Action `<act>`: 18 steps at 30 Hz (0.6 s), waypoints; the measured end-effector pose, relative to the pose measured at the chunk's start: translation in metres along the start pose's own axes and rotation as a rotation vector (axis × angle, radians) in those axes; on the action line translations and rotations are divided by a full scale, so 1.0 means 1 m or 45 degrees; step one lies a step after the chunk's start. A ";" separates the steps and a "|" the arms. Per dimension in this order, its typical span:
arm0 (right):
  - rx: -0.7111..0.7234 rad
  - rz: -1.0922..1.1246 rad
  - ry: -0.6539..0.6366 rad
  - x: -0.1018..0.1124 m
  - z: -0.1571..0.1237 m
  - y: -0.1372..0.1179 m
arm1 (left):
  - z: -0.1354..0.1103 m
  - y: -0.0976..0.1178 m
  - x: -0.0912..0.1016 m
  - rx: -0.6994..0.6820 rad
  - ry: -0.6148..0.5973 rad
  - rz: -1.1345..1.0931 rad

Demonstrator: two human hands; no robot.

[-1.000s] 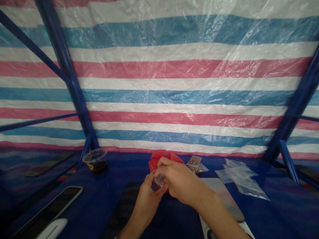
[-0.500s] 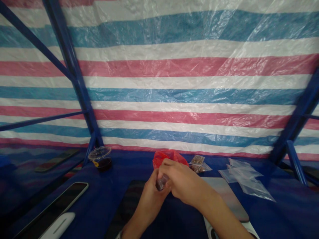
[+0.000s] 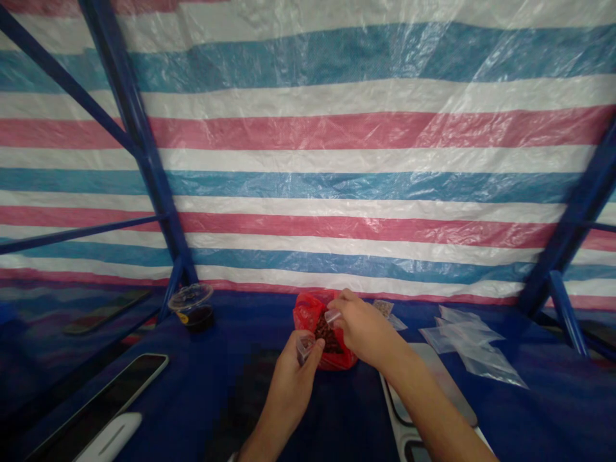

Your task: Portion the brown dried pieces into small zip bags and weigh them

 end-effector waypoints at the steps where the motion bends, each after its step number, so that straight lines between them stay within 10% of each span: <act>1: -0.039 -0.068 -0.019 -0.008 0.004 0.005 | -0.001 -0.003 0.002 0.015 0.049 0.028; 7: -0.012 -0.222 -0.174 -0.045 0.013 0.006 | -0.004 -0.019 0.015 0.127 0.272 0.210; 18: -0.236 -0.544 -0.217 -0.027 0.004 0.029 | -0.005 -0.016 0.005 0.232 0.305 0.102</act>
Point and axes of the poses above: each hand's wrist, its own z-axis towards the middle knuckle, its own x-axis out of the back of the hand, y = z × x, the point moved 9 cm from there along z, towards the middle knuckle, and after that the axes turned 12 degrees about -x, right-handed, at the moved point
